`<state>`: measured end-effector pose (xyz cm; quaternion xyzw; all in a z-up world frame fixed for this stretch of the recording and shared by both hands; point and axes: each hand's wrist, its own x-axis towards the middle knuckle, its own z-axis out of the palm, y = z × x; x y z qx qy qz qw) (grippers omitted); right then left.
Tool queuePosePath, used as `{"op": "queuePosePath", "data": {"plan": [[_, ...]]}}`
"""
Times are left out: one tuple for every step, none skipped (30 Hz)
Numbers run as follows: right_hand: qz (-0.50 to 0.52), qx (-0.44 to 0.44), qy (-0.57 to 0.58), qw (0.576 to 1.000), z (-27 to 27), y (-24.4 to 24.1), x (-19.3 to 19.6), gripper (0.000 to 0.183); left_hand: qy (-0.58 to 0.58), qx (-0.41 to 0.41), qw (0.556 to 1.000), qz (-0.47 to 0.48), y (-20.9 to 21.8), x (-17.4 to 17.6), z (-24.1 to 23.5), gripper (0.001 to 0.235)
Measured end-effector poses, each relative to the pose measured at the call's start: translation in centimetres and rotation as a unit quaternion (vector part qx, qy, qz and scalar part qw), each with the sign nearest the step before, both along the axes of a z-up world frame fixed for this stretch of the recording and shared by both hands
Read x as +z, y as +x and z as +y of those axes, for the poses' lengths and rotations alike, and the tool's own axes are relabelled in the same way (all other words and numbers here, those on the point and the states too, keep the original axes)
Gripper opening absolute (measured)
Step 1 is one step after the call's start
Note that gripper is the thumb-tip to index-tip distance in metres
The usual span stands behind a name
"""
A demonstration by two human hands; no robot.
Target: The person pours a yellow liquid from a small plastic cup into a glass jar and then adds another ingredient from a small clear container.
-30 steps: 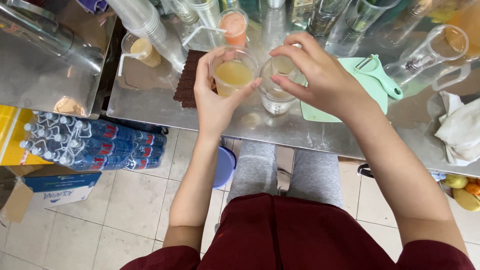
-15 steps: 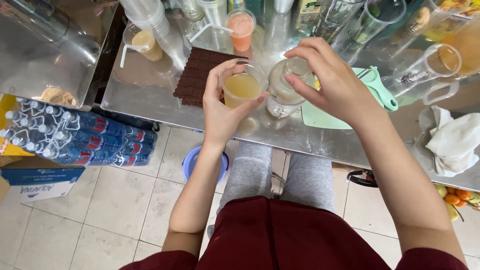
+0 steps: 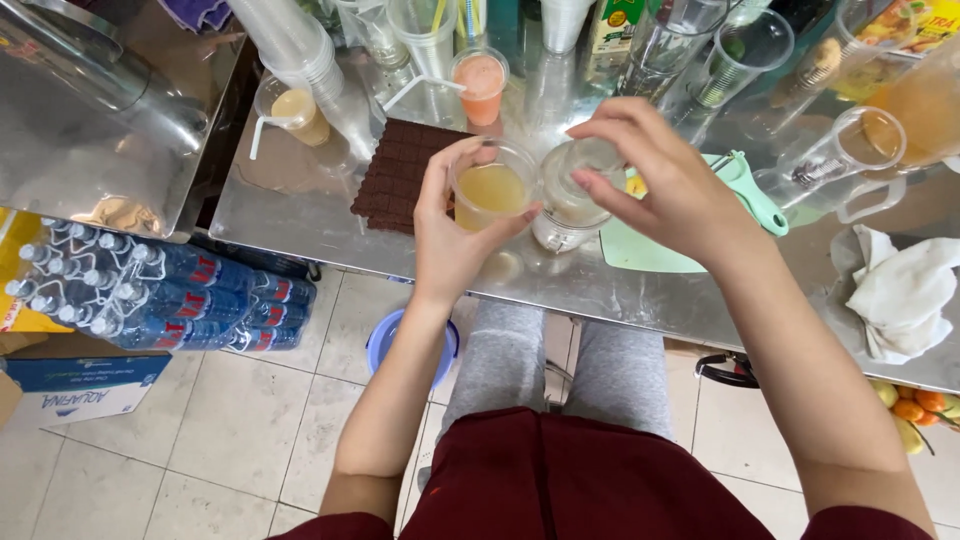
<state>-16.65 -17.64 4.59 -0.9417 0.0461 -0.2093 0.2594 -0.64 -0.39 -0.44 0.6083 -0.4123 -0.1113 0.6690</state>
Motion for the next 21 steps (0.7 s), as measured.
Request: {"op": "queuePosePath", "data": {"plan": [[0.014, -0.005, -0.005, 1.0, 0.2, 0.1, -0.1, 0.034, 0.004, -0.012, 1.0, -0.005, 0.0, 0.4, -0.1, 0.068], [0.028, -0.011, -0.01, 0.999, 0.3, 0.1, -0.2, 0.034, 0.008, -0.023, 1.0, -0.009, 0.0, 0.7, -0.3, 0.068], [0.026, -0.014, -0.011, 1.0, 0.0, 0.0, -0.5, 0.034, 0.007, -0.026, 1.0, -0.012, 0.0, 1.0, -0.4, 0.068], [-0.003, -0.013, 0.013, 1.0, -0.4, -0.1, -0.8, 0.034, 0.026, -0.025, 0.999, -0.03, 0.1, 1.4, -0.6, 0.069], [-0.032, -0.01, 0.038, 0.999, -0.7, -0.1, -1.0, 0.035, 0.045, -0.021, 0.998, -0.048, 0.1, 1.8, -0.7, 0.07], [-0.034, -0.011, 0.037, 0.999, -0.8, -0.3, -1.0, 0.035, 0.044, -0.022, 0.998, -0.05, 0.3, 1.8, -1.0, 0.07], [-0.054, -0.047, 0.058, 0.996, -0.9, -0.5, -1.0, 0.032, 0.065, -0.005, 0.995, -0.071, 0.5, 1.8, -1.3, 0.072], [-0.074, -0.082, 0.079, 0.991, -0.9, -0.7, -1.1, 0.031, 0.086, 0.012, 0.992, -0.093, 0.6, 1.7, -1.6, 0.073], [-0.075, -0.083, 0.08, 0.991, -0.9, -1.0, -1.1, 0.031, 0.086, 0.011, 0.992, -0.093, 0.7, 1.8, -1.8, 0.073], [-0.102, -0.09, 0.079, 0.988, -0.9, -1.2, -1.2, 0.028, 0.094, 0.016, 0.988, -0.124, 0.8, 1.8, -2.1, 0.074], [-0.128, -0.097, 0.078, 0.984, -0.9, -1.5, -1.3, 0.026, 0.102, 0.021, 0.983, -0.154, 0.8, 1.8, -2.2, 0.076], [-0.128, -0.097, 0.079, 0.984, -1.0, -1.7, -1.5, 0.026, 0.103, 0.02, 0.983, -0.154, 0.8, 1.8, -2.4, 0.076], [-0.134, -0.105, 0.074, 0.983, -1.0, -1.9, -1.7, 0.026, 0.113, 0.027, 0.978, -0.175, 0.7, 1.8, -2.6, 0.075], [-0.14, -0.113, 0.07, 0.981, -1.1, -2.0, -2.0, 0.026, 0.124, 0.035, 0.972, -0.196, 0.7, 1.8, -2.7, 0.075], [-0.14, -0.113, 0.071, 0.981, -1.1, -2.1, -2.1, 0.026, 0.125, 0.034, 0.972, -0.197, 0.6, 1.9, -2.9, 0.075], [-0.145, -0.117, 0.073, 0.98, -1.1, -2.2, -2.2, 0.025, 0.134, 0.035, 0.968, -0.209, 0.6, 1.9, -3.0, 0.077], [-0.148, -0.122, 0.075, 0.978, -1.1, -2.3, -2.4, 0.025, 0.144, 0.035, 0.964, -0.22, 0.5, 2.0, -3.2, 0.078], [-0.148, -0.123, 0.077, 0.978, -1.1, -2.3, -2.4, 0.025, 0.146, 0.033, 0.964, -0.221, 0.5, 2.0, -3.3, 0.078], [-0.147, -0.125, 0.078, 0.978, -1.1, -2.4, -2.5, 0.025, 0.149, 0.041, 0.958, -0.24, 0.5, 2.1, -3.4, 0.079], [-0.145, -0.126, 0.08, 0.978, -1.1, -2.4, -2.5, 0.024, 0.152, 0.048, 0.952, -0.26, 0.4, 2.1, -3.5, 0.08], [-0.145, -0.127, 0.081, 0.978, -1.1, -2.5, -2.6, 0.024, 0.153, 0.047, 0.952, -0.261, 0.5, 2.1, -3.6, 0.08]]}}
